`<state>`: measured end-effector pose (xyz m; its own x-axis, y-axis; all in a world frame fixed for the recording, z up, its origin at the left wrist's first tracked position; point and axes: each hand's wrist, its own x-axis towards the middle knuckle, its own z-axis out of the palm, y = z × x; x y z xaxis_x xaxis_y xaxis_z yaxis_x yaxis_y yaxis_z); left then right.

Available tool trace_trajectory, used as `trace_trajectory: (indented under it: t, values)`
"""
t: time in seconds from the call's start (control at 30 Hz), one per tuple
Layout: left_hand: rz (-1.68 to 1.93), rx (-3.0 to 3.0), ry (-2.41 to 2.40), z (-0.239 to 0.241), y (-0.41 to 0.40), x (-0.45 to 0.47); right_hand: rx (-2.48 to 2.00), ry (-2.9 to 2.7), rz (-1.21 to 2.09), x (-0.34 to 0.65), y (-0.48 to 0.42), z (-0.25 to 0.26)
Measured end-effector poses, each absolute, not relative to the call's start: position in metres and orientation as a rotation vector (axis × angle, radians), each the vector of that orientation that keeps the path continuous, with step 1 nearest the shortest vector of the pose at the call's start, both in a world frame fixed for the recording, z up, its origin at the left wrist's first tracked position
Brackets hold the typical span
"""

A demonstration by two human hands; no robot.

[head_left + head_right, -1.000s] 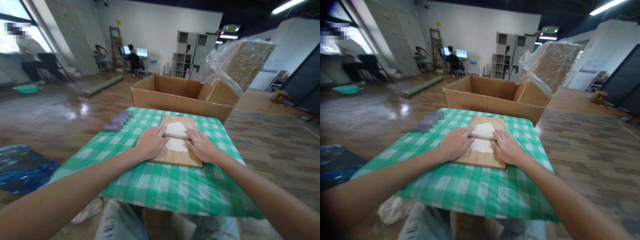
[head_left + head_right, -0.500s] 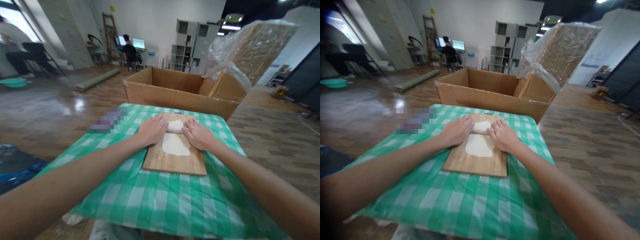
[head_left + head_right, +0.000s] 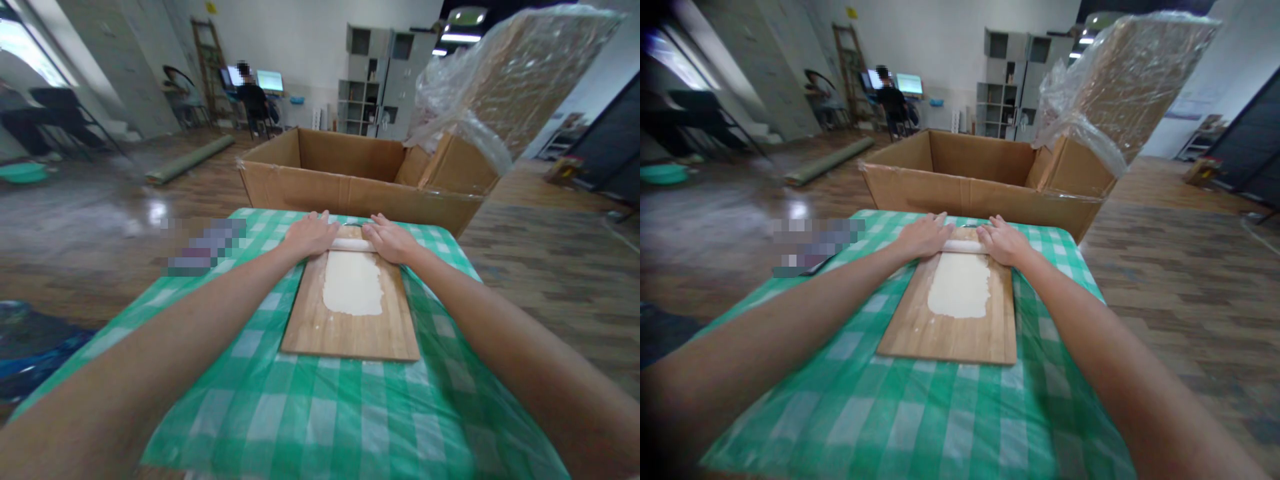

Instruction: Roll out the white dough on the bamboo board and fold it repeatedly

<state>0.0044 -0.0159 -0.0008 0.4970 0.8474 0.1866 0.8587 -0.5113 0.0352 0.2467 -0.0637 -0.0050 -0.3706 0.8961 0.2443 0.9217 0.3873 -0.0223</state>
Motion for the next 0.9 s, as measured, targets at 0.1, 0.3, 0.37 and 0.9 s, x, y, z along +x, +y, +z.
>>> trace_trajectory:
  t: [0.1, 0.3, 0.37, 0.9]
  values:
    - [-0.308, -2.57, -1.611, 0.001, -0.036, 0.003, -1.599, -2.434, -0.194, 0.243, -0.082, -0.005]
    - [-0.331, -2.552, -1.617, 0.006, -0.083, -0.003, -1.612, -2.405, -0.202, 0.238, -0.13, -0.001]
    - [-0.324, -2.57, -1.59, 0.006, -0.099, -0.008, -1.595, -2.417, -0.202, 0.235, -0.148, 0.0]
    - [-0.392, -2.656, -1.346, 0.009, -0.168, -0.036, -1.606, -2.457, -0.265, 0.22, -0.235, 0.008]
